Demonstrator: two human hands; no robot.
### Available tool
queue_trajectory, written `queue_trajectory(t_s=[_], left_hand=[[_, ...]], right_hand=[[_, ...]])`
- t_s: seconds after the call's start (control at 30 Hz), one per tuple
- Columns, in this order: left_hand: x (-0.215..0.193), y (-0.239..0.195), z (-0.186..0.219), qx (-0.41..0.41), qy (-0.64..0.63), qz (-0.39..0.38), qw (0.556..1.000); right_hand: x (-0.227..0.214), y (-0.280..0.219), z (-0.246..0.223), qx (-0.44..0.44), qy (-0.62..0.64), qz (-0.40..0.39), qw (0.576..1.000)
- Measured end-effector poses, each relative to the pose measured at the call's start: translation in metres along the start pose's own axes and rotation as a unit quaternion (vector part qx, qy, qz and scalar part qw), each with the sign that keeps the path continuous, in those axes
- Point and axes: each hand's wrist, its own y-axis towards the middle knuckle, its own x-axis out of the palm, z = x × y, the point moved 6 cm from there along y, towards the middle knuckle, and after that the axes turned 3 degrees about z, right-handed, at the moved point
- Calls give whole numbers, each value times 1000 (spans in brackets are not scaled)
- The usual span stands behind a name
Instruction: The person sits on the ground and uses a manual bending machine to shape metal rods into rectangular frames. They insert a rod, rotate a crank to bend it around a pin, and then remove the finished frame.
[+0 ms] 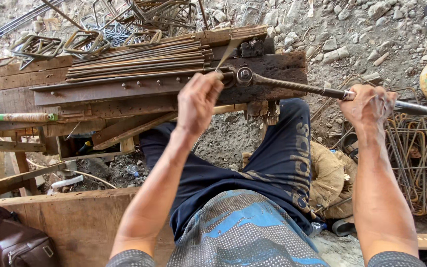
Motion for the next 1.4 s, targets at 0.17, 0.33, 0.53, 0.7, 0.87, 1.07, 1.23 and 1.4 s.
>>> queue_trajectory(t_s=[0.17,0.33,0.53,0.7,0.87,1.07,1.23,1.4], left_hand=[[38,-39,10,117,217,12,969],[41,-34,4,75,244,51,966],[51,-39,-11,25,165,6,986],[52,-42,-17,-12,77,-23,997],[52,-47,-29,18,20,-8,1000],[51,-46,-31,52,28,-20,998],[52,-45,-28,78,71,-47,993],[57,-45,-24,97,155,-75,980]], right_hand=[[0,1,-1,-21,-3,17,1000],[1,5,1,-24,-4,24,999],[3,9,2,-38,8,49,998],[20,32,11,-49,0,38,998],[14,60,2,-41,15,-33,998],[27,119,-3,-84,-21,-50,995],[23,171,-30,-84,-108,-118,984],[17,211,-67,-91,-146,-263,949]])
